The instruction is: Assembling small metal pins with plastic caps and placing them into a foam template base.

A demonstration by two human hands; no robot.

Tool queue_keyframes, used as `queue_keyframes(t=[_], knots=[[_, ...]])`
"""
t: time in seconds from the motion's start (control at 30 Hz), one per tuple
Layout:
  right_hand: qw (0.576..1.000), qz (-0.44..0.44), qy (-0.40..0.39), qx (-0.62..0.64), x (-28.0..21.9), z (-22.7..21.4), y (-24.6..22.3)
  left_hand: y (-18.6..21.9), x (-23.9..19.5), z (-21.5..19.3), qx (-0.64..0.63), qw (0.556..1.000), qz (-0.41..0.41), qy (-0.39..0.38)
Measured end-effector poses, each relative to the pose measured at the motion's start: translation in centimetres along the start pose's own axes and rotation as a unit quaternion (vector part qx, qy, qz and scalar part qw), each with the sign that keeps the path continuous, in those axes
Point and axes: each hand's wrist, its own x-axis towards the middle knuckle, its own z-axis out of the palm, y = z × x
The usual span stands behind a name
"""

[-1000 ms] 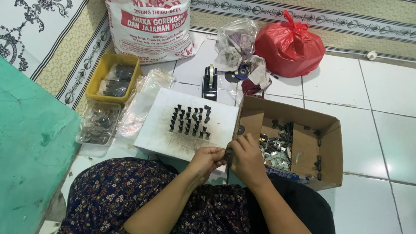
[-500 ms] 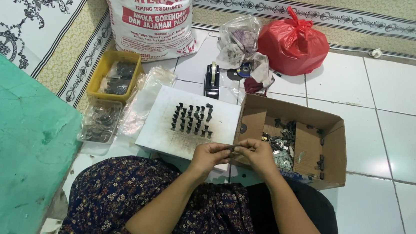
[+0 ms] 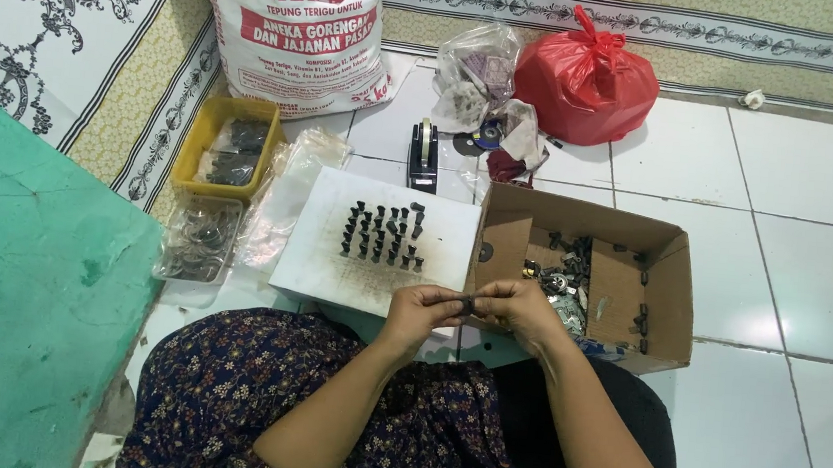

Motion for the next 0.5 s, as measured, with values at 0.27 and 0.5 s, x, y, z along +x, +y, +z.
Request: queue_keyframes(t=[0.27, 0.5], knots=[[1.0, 0.011, 0.02, -0.001, 0.6, 1.5, 0.9, -1.3, 0.5, -0.4, -0.007, 1.0, 0.01, 0.016], [0.997, -0.043, 0.054, -0.033, -1.2, 3.4, -3.1, 4.1, -0.4, 1.1, -0.024, 0.995, 0.039, 0.085]])
